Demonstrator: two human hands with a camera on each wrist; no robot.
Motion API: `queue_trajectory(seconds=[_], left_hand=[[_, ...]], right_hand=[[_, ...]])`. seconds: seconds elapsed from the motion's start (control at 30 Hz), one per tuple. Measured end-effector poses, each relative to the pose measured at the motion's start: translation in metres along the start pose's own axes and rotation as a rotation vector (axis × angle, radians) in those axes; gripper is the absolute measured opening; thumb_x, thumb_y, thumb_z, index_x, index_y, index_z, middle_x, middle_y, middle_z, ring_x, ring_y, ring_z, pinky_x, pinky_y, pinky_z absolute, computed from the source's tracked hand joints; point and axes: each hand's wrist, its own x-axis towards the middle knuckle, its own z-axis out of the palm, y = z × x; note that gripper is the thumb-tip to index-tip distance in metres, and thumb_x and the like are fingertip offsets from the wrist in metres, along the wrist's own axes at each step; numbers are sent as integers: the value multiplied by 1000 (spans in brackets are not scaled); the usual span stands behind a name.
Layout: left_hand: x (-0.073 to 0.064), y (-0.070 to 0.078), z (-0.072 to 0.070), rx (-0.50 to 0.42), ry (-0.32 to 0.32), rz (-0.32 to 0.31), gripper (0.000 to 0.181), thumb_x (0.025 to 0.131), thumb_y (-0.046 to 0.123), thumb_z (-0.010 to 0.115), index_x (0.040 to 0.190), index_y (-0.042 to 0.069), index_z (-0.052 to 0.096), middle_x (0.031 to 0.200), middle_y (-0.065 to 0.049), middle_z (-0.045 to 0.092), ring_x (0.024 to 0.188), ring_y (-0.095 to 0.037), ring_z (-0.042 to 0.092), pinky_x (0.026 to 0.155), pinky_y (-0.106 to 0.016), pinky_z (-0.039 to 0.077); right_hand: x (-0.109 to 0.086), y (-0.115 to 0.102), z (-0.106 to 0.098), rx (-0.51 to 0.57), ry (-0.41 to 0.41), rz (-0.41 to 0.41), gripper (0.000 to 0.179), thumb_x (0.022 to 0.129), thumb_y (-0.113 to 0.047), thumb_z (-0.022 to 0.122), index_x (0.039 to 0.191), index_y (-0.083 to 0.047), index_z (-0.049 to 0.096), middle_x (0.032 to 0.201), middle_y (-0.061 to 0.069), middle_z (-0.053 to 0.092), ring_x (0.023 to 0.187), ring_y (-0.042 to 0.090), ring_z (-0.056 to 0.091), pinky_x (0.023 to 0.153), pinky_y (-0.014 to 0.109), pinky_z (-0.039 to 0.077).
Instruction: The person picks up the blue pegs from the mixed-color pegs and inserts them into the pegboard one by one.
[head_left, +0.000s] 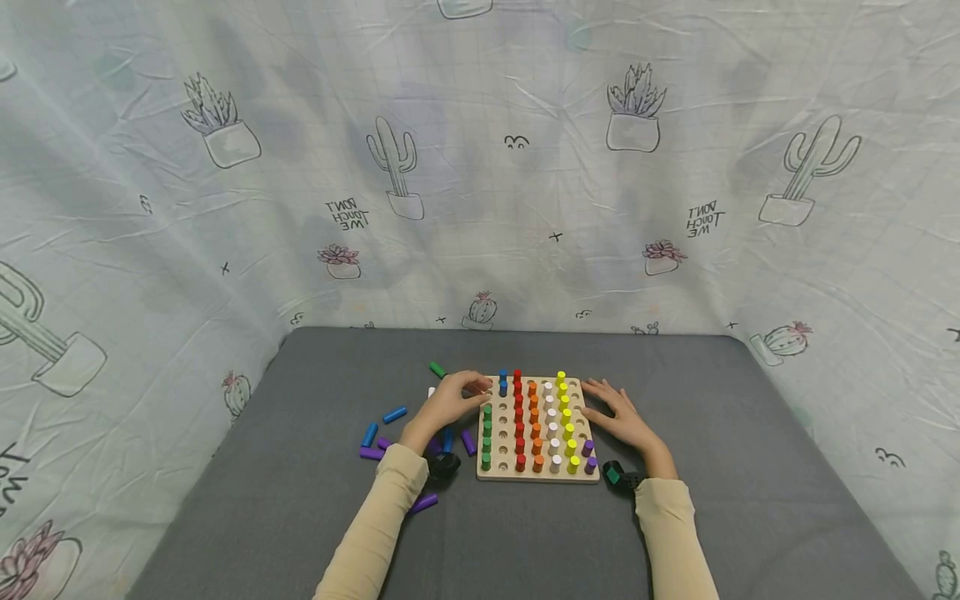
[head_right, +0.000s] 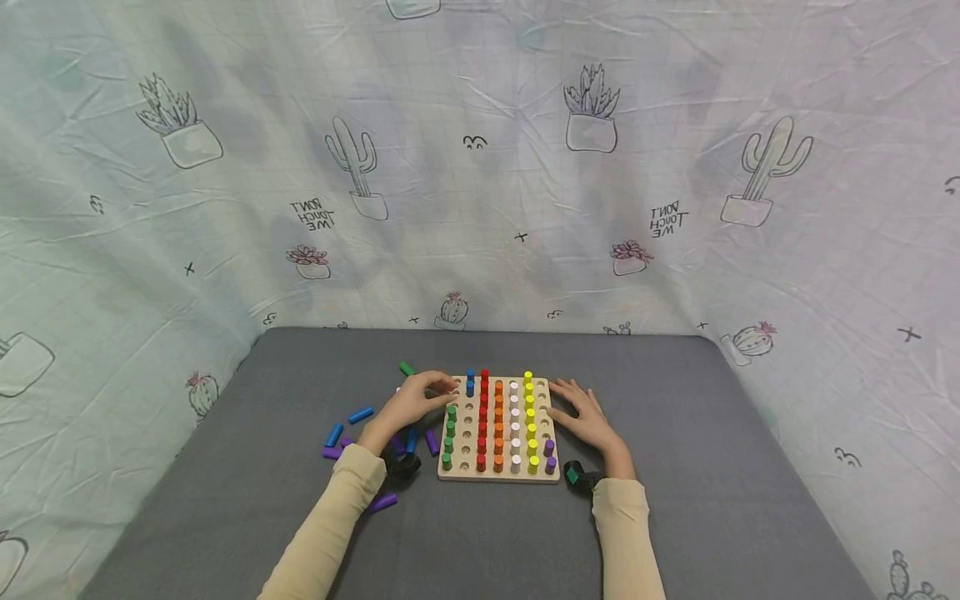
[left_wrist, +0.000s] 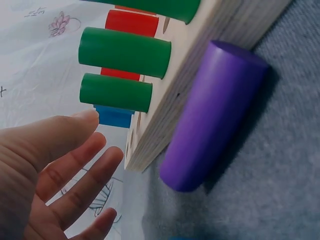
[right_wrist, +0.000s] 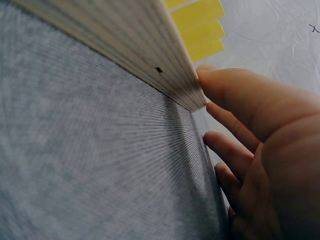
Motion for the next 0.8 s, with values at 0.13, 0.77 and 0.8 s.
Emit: queue_trajectory(seconds=[0.13, 0.77, 0.8], left_hand=[[-4, 0, -2, 5, 2, 7, 19, 89, 15, 63, 107, 9, 65, 106, -5, 64, 94, -19, 62, 83, -36, 51], [-25, -1, -10, 76, 5, -45, 18, 89, 21, 63, 106, 15, 64, 104, 1, 63, 91, -14, 60, 79, -33, 51], [-25, 0, -11, 79, 6, -46, 18, 89, 21, 64, 106, 15, 64, 104, 1, 64, 91, -14, 60, 79, -33, 51]], right_hand=[[1, 1, 0, -2, 0, -1, 58, 90, -31, 59, 141, -9, 40, 147, 21, 29, 140, 41, 9, 109, 60, -5], [-1, 1, -1, 14, 1, -26, 58, 90, -30, 60, 140, -8, 41, 147, 22, 30, 139, 43, 10, 108, 62, -5], [-2, 2, -1, 12, 2, -25, 58, 90, -30, 60, 140, -8, 41, 147, 22, 30, 139, 43, 10, 108, 62, -5]])
